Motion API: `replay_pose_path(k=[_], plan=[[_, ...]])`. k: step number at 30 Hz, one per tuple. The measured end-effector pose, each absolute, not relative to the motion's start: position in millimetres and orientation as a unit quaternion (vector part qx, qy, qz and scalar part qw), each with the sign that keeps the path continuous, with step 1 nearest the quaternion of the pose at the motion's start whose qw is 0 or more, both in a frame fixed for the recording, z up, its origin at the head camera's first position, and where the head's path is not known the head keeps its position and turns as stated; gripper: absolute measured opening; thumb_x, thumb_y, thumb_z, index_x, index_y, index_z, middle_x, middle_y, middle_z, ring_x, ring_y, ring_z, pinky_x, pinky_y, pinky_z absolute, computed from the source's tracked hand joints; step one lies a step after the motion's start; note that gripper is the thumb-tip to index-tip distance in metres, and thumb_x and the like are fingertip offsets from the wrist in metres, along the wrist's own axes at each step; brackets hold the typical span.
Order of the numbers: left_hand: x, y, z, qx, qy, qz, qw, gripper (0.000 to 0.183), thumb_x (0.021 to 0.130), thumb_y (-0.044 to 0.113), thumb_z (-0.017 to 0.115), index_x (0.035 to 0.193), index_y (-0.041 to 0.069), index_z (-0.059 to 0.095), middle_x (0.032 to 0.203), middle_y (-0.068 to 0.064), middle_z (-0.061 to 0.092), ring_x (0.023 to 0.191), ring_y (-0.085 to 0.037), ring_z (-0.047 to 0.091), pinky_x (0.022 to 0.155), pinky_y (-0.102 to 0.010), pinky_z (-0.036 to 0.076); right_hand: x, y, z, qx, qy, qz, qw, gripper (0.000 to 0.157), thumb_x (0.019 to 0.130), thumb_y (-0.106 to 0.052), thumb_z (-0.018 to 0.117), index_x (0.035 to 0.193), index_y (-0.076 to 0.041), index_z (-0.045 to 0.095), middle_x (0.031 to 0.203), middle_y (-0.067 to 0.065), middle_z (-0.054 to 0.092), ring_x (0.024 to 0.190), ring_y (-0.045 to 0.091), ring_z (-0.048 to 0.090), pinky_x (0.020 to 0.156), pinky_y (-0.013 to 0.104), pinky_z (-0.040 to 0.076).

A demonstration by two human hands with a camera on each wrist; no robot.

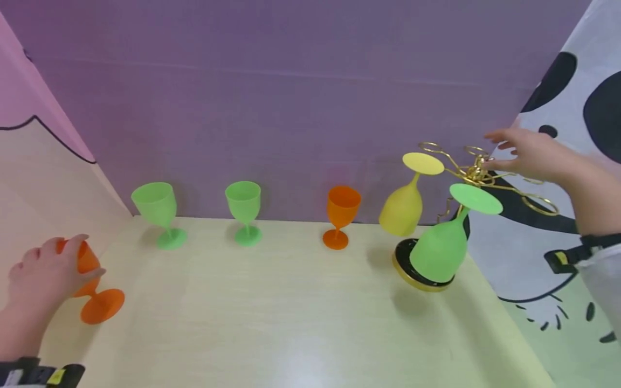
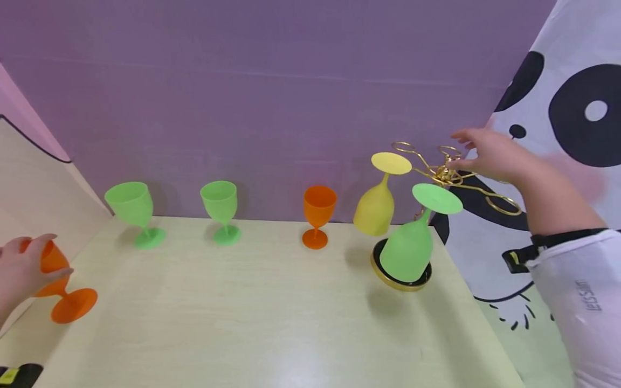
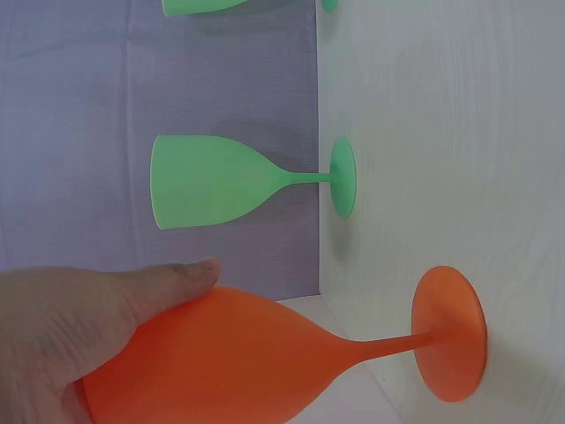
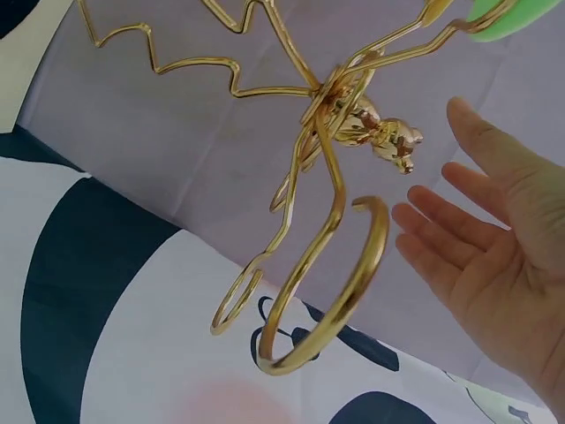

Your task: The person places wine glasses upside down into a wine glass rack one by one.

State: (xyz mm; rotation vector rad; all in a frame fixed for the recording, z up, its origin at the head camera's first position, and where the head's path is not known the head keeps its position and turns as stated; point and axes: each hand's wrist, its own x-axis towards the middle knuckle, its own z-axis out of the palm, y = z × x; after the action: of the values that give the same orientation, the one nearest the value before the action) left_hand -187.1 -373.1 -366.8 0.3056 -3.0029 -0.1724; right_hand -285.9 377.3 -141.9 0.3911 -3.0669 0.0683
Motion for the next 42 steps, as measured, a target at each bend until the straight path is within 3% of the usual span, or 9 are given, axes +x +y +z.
replay_pose_path(k=[12, 18, 30, 42], plan=[[-192, -376, -364, 0.099, -0.993, -0.044, 0.054, 0.09, 0.067, 0.04, 0.075, 0.129, -0.003, 0.026, 0.117, -0.043, 0.02, 0.094, -0.059, 0.023, 0.073, -0.069, 0.034, -303, 375, -146, 0.161, -0.987, 0.002, -0.026, 0.057, 0.083, -0.017, 0.066, 0.128, 0.006, 0.04, 0.119, 0.034, 0.046, 0.108, 0.049, 0.042, 0.085, 0.061, 0.041], [-195, -378, -366, 0.108, -0.992, -0.045, 0.044, 0.092, 0.066, 0.04, 0.077, 0.128, -0.004, 0.026, 0.115, -0.043, 0.021, 0.092, -0.059, 0.025, 0.069, -0.068, 0.036, -307, 372, -150, 0.191, -0.981, 0.002, -0.019, 0.046, 0.081, -0.004, 0.064, 0.121, 0.011, 0.046, 0.106, 0.029, 0.055, 0.096, 0.04, 0.052, 0.079, 0.052, 0.046], [-193, -375, -364, 0.096, -0.992, -0.059, 0.048, 0.089, 0.068, 0.038, 0.076, 0.128, -0.004, 0.025, 0.114, -0.043, 0.021, 0.091, -0.058, 0.024, 0.068, -0.067, 0.036, -310, 376, -156, 0.203, -0.979, -0.018, -0.007, 0.026, 0.079, -0.003, 0.065, 0.103, 0.005, 0.059, 0.089, 0.014, 0.061, 0.081, 0.027, 0.055, 0.07, 0.044, 0.049], [-196, -377, -369, 0.099, -0.992, -0.054, 0.051, 0.089, 0.068, 0.038, 0.075, 0.128, -0.005, 0.025, 0.115, -0.044, 0.02, 0.091, -0.059, 0.023, 0.07, -0.068, 0.035, -308, 379, -159, 0.22, -0.975, -0.019, 0.026, 0.013, 0.081, -0.003, 0.064, 0.093, -0.001, 0.062, 0.08, 0.008, 0.062, 0.069, 0.019, 0.052, 0.061, 0.036, 0.046]])
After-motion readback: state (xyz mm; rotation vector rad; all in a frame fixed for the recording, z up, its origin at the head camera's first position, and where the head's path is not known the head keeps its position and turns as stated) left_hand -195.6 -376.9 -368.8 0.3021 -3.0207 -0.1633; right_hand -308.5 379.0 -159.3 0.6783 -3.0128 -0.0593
